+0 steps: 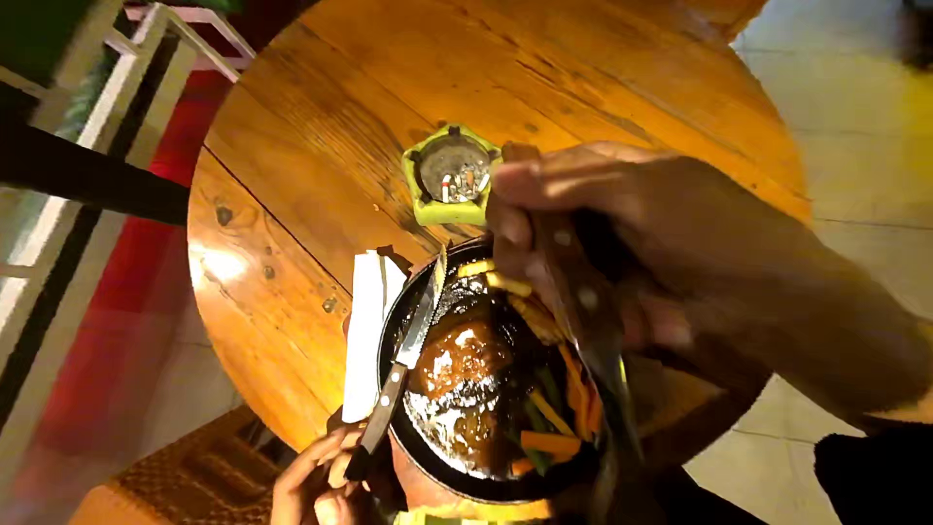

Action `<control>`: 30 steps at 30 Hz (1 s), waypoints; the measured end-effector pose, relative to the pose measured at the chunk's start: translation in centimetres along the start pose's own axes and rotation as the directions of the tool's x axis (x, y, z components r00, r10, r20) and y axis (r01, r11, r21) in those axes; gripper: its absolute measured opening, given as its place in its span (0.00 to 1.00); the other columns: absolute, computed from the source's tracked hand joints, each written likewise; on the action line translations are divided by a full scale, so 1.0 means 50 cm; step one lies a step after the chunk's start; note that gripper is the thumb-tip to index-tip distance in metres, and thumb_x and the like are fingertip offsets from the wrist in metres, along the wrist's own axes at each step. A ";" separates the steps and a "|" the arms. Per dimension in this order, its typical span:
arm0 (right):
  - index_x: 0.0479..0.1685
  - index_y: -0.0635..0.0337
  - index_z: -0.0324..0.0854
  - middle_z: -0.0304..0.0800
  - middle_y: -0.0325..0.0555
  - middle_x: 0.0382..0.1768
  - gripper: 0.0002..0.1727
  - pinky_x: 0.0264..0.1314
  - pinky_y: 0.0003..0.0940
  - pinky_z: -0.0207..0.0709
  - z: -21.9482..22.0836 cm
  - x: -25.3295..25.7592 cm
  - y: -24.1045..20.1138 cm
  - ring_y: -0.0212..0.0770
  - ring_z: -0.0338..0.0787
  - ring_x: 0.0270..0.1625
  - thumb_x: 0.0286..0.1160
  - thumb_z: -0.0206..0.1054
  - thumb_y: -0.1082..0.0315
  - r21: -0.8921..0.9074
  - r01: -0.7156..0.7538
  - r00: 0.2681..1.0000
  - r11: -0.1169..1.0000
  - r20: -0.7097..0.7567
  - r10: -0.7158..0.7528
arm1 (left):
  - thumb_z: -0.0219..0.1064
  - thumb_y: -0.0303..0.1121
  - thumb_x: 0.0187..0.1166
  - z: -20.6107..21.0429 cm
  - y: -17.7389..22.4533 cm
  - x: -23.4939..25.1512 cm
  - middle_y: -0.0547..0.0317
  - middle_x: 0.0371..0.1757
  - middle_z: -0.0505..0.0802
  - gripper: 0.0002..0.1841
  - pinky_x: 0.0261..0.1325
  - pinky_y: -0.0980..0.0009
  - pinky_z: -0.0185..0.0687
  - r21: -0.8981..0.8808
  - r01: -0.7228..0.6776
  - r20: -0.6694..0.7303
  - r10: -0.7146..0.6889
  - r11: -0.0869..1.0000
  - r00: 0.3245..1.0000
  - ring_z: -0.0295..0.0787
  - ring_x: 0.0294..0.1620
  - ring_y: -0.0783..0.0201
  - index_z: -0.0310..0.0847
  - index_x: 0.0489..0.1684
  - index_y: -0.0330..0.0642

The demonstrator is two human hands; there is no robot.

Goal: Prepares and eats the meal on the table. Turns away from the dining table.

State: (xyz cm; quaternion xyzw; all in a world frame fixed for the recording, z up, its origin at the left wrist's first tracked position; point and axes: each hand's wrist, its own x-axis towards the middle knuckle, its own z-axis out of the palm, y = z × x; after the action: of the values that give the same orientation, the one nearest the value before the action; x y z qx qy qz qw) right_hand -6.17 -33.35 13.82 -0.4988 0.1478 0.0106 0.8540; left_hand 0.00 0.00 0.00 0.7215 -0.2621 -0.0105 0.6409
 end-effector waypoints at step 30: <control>0.45 0.58 0.86 0.90 0.37 0.42 0.11 0.34 0.22 0.89 0.007 -0.238 0.184 0.26 0.90 0.35 0.86 0.64 0.61 -0.853 0.501 0.614 0.146 0.232 -0.754 | 0.73 0.28 0.71 0.049 -0.002 -0.010 0.53 0.45 0.93 0.18 0.34 0.74 0.88 -0.040 -0.115 -0.203 0.104 0.993 0.974 0.91 0.35 0.67 0.79 0.57 0.29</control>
State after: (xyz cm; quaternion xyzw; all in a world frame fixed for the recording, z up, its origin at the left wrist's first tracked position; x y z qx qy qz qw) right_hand -18.99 -26.91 9.31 -0.8630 0.0033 -0.3404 0.3734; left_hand -1.25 -2.05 -0.70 0.6866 -0.2354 0.0908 0.6819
